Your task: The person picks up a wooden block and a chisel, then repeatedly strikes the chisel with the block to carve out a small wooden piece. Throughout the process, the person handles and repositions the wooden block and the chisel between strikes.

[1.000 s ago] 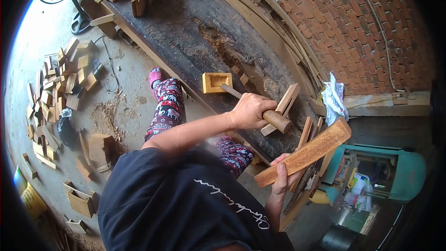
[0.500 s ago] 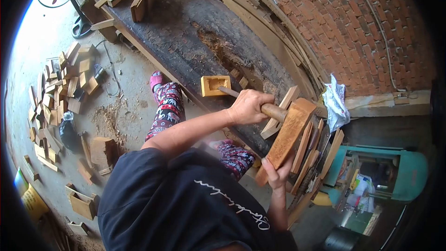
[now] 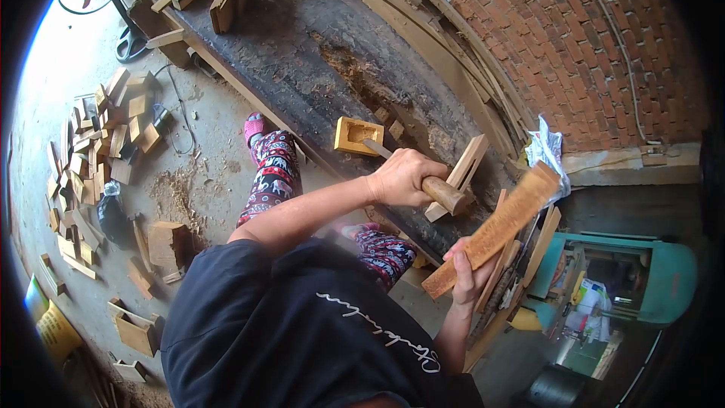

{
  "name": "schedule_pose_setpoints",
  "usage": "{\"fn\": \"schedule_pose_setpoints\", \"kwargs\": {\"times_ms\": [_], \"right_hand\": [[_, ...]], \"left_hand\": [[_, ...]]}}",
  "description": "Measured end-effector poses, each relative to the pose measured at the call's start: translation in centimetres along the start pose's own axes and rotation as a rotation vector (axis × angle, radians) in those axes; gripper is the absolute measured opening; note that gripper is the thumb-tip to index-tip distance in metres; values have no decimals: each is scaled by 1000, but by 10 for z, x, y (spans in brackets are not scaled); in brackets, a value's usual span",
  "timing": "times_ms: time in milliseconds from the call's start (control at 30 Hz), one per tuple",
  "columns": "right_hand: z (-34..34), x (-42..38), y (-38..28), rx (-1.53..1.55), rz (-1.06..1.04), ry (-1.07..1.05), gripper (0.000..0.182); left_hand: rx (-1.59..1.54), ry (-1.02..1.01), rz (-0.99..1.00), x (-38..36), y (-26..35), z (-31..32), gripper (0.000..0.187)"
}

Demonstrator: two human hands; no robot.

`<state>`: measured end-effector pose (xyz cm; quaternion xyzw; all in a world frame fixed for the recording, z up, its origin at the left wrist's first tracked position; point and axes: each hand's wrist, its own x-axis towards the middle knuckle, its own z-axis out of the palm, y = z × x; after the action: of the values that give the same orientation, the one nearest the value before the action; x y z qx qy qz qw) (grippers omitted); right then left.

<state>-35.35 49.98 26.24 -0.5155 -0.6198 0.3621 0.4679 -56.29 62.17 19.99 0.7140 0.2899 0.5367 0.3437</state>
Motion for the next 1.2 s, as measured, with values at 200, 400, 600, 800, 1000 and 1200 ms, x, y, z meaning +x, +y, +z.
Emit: {"fn": "schedule_pose_setpoints", "kwargs": {"times_ms": [200,400,600,800,1000,1200], "right_hand": [[-1,-6,33,53,244,-64,67],[5,-10,45,45,278,-60,63],[19,-6,46,-20,327,-75,60],[24,-8,45,-22,300,-107,60],[21,-18,57,55,357,-86,60],[-7,-21,75,-39,210,-103,64]], "left_hand": [[-297,-217,-86,6,-3,-39,18],[-546,-50,-277,19,-3,-92,20],[-448,51,-280,18,-13,-95,23],[-464,23,-226,26,-15,-82,23],[-243,-140,-29,6,-5,-40,19],[56,-73,-3,-12,0,4,20]]}}
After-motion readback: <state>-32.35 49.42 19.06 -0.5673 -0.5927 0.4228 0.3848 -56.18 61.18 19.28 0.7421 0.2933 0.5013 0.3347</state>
